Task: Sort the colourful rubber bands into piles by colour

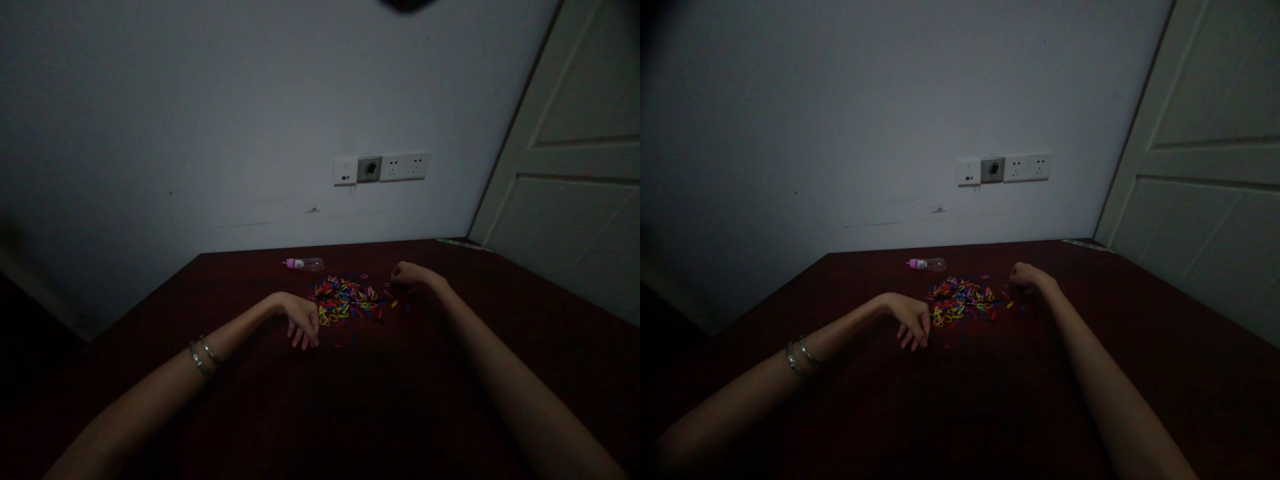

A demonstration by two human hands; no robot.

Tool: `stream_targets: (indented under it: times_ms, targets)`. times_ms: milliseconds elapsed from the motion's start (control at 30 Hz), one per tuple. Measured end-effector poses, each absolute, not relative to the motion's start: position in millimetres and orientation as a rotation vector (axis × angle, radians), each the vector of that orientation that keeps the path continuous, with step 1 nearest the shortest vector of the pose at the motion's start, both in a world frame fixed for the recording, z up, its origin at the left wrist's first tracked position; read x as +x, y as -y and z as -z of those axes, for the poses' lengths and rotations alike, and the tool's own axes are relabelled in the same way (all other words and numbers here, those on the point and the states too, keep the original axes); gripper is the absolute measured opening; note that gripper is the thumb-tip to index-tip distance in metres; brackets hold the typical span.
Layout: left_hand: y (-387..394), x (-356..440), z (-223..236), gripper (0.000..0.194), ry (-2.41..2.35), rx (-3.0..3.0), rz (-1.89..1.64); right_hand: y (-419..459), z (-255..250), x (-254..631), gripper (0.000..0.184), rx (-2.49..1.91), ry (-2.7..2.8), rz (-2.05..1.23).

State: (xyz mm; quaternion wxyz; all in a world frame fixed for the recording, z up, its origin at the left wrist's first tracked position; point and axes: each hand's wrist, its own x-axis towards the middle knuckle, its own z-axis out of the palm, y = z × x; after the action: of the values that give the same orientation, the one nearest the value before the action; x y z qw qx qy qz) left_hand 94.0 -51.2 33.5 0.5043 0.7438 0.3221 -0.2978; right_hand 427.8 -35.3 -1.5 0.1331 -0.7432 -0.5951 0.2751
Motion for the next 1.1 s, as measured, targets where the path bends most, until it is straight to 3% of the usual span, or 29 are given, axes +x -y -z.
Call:
stream_targets:
  times_ms: [167, 433, 667, 933, 1100]
  targets:
    - [44, 107, -21, 0.022, -0.705, 1.857, 0.276, 36, 2, 404, 0.02, -1.837, 1.892, -1.018]
    - [2, 128, -14, 0.025, -0.87, 2.418, -0.491, 36, -3, 349, 0.042, -1.405, 2.302, -0.414]
    - [-2, 138, 1, 0.022, -0.679, 2.916, -0.328, 33, 0, 338, 0.031, -1.438, 2.478, -0.324]
    - [-7, 116, -25, 0.02, -0.611, 2.72, -0.031, 41, -19, 365, 0.034, -1.617, 2.311, -0.454]
    - [-5, 123, -22, 0.021, -0.579, 2.748, -0.054, 40, -16, 356, 0.036, -1.546, 2.349, -0.396]
